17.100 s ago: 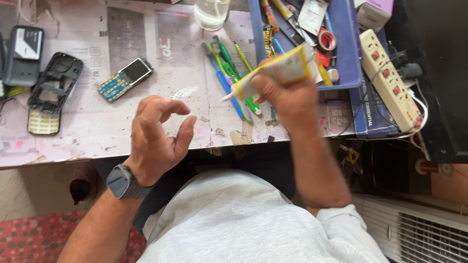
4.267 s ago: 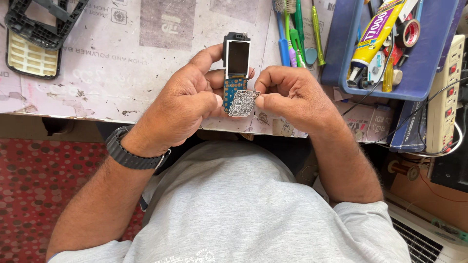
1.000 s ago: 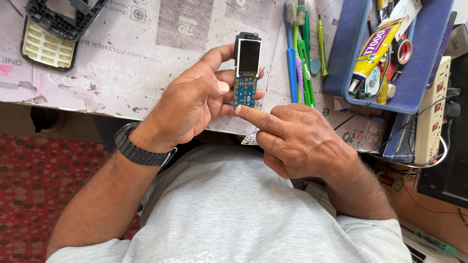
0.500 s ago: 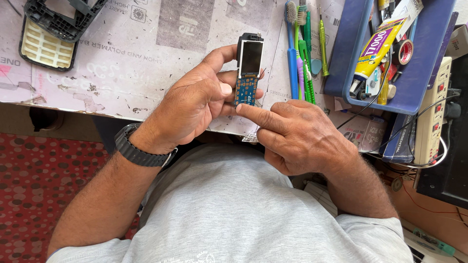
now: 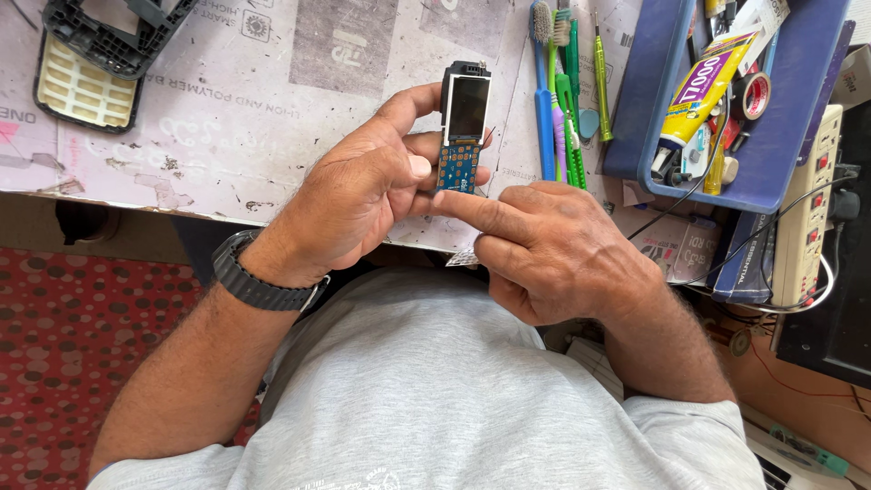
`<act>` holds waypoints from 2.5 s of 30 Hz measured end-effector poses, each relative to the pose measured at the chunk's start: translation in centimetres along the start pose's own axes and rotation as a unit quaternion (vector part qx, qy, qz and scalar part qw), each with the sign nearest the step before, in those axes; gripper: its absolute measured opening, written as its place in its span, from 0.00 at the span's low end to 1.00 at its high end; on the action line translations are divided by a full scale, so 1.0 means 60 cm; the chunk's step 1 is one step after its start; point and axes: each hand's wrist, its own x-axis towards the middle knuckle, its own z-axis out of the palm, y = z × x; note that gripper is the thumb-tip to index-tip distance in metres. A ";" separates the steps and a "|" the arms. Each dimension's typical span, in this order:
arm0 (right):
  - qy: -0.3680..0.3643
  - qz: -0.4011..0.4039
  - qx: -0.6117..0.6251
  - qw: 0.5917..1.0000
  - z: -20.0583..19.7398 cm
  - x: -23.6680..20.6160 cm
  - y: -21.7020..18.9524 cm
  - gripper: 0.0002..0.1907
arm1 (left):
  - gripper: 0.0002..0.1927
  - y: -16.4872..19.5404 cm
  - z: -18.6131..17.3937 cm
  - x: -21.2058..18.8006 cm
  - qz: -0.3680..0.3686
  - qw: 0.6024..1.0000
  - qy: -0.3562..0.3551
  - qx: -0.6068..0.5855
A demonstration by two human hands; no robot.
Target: The person applies adhesive from a yellow tube onto a small keypad component, then presses it onto the circuit board of a disassembled mobile phone. The person holds and aligns the keypad to the phone body, ensuring it adheres.
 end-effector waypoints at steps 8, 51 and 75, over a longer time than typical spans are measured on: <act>0.045 0.042 0.101 0.993 -0.018 -0.018 0.003 0.07 | 0.37 0.001 -0.001 -0.002 -0.006 1.000 0.006 -0.026; 0.173 0.360 0.587 0.704 0.043 -0.016 0.062 0.05 | 0.41 0.007 0.015 0.001 -0.015 0.999 0.014 0.039; 0.169 0.370 0.554 0.726 0.043 -0.008 0.061 0.05 | 0.41 0.010 0.019 -0.004 -0.011 0.994 0.010 0.105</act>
